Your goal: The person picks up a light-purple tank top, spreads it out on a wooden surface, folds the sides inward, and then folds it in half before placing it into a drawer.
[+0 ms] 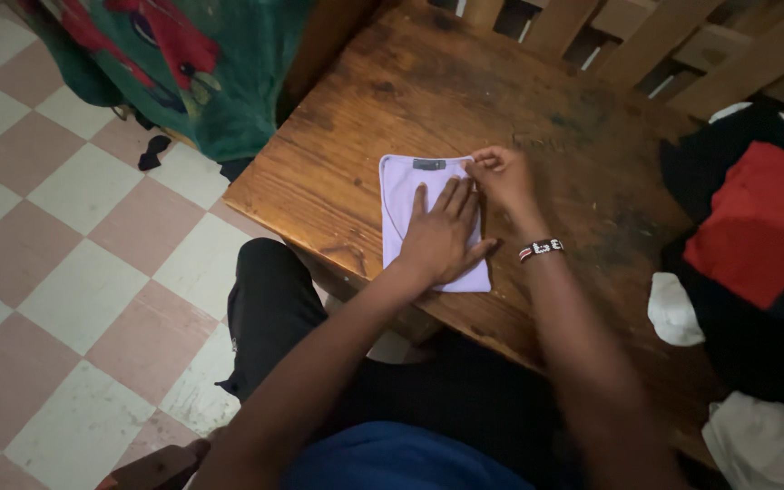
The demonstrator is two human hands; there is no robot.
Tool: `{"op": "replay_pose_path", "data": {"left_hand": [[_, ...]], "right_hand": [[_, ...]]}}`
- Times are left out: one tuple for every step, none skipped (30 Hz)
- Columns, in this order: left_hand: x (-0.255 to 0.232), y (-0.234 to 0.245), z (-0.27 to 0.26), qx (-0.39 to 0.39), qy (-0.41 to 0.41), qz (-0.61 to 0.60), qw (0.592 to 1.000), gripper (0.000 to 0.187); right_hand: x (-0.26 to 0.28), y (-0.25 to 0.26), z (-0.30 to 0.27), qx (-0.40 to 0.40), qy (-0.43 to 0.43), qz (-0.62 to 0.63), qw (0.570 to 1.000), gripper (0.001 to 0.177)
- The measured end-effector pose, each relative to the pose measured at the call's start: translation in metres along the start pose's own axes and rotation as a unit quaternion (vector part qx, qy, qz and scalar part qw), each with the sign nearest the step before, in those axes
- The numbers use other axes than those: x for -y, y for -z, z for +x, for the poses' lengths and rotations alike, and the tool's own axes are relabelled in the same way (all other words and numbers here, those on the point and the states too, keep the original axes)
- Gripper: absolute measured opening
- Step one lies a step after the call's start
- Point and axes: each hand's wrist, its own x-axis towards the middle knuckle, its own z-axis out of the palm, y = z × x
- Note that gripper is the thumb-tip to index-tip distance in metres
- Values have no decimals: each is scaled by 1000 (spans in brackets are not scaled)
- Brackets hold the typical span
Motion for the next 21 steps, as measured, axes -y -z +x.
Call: {"op": "replay_pose_path", "data": {"left_hand": [[1,-1,-2,-10,-1,-3,1000,88],[1,-2,-2,-9,3,-2,1000,88],[0,-3,-2,-11,5,-6,1000,87],[1,-3,-3,-13,8,-10,1000,85],[1,-3,-3,-13,9,-11,1000,85],[1,-3,-3,-7,6,-1,1000,85],[1,-2,-3,-1,2,8,1000,85],[1,-2,-2,0,2,7,1000,85],[0,-2,-2,-9,1,12,1000,84],[0,-1,-3,-19,1,16,1000,83],[1,-1,-3,-18,1,16,1000,83],[1,1,-4,-34,-7,7,999,79],[2,2,-5,-50,-14,-1,999,76],[2,4,-6,-51,-11,0,999,76],[2,6,-7,-57,-19,-23,998,68],[3,8,-8,-63,-27,-45,997,59],[4,11,-10,-63,-28,-45,997,59],[6,14,-12,-84,-25,-78,993,53],[9,17,-15,-105,-21,-110,988,47],[15,20,-18,-104,-22,-110,988,47],[23,23,-22,-139,30,-131,981,41]], "right_hand": [[-2,-3,2,-10,-27,4,1000,20],[-3,-4,3,-21,-55,7,998,19],[-5,-4,6,-16,-55,9,998,19],[-6,-3,8,-3,-53,16,998,17],[-5,-2,9,5,-52,21,998,16],[0,-2,7,7,-53,21,998,16],[7,-2,4,-5,-35,-1,999,16],[16,-2,-1,-16,-18,-24,999,16],[28,-4,-6,-15,-20,-24,999,16],[41,-7,-11,-37,-14,-66,997,15],[56,-10,-16,-59,-8,-108,992,14],[71,-10,-23,-58,-8,-107,993,14],[84,-9,-30,-80,-2,-165,983,14],[95,-8,-35,-101,5,-222,970,15],[101,-8,-36,-101,5,-221,970,15],[102,-8,-37,-98,-5,-232,968,16],[98,-7,-36,-96,-16,-244,965,16],[91,-7,-34,-97,-16,-244,965,16],[82,-5,-31,-83,-18,-207,975,12],[73,1,-28,-68,-20,-171,983,10],[67,10,-28,-68,-23,-171,983,10]]}}
